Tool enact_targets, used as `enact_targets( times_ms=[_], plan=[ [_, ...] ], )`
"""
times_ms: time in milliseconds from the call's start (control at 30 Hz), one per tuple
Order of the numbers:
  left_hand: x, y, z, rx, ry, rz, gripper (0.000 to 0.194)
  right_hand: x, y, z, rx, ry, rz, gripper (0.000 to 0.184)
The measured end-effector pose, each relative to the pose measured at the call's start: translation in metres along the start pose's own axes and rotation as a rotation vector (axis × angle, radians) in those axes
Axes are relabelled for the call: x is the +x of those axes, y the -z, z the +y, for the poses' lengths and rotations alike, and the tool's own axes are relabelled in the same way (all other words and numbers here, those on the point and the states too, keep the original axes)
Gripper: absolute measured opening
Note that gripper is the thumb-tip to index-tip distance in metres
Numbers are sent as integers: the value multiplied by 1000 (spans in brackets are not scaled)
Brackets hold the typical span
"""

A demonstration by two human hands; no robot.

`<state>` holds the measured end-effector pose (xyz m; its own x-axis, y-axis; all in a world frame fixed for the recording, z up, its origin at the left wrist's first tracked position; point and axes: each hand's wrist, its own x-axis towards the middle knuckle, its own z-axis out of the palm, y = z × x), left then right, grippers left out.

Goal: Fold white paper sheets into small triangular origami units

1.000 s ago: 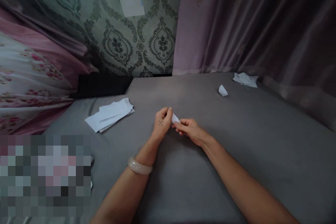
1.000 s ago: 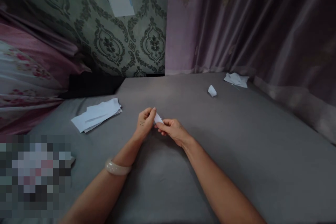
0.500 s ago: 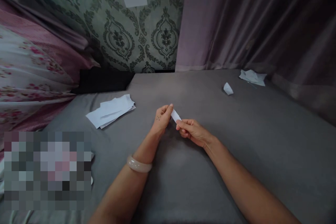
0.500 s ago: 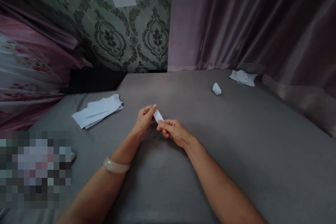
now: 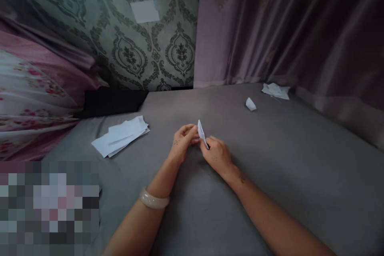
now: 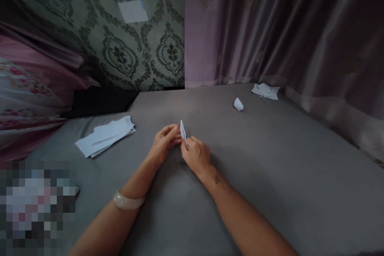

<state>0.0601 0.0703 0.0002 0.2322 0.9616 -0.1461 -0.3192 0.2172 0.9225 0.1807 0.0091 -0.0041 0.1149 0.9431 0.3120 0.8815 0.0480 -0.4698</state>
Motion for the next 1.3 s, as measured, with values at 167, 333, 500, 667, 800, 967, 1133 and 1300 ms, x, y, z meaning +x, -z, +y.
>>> enact_targets(
  times_ms=[167,333,500,667,800,967,1133,1300],
  plan=[
    [-4,-5,-2,-39,19,1,41,-4,-1,0,-156,66,-53,33],
    [-1,-2,-4,-32,15,25,37,-3,1,-1,-66,41,-59,34],
    [1,2,-3,-51,22,32,35,4,3,3,296,-61,-48,35],
    [0,1,-1,-38,31,-6,32,10,0,9,477,-157,-20,26],
    [-2,0,-1,17,2,-3,29,11,-1,10,471,-195,10,23],
    [-3,-2,-7,141,-76,-42,23,11,-2,11,449,-208,30,19],
    [-4,-5,-14,236,-119,-104,26,11,-5,11,441,-225,69,18],
    [-6,-6,-16,408,-51,-83,30,11,-5,11,438,-212,51,21]
  ],
)
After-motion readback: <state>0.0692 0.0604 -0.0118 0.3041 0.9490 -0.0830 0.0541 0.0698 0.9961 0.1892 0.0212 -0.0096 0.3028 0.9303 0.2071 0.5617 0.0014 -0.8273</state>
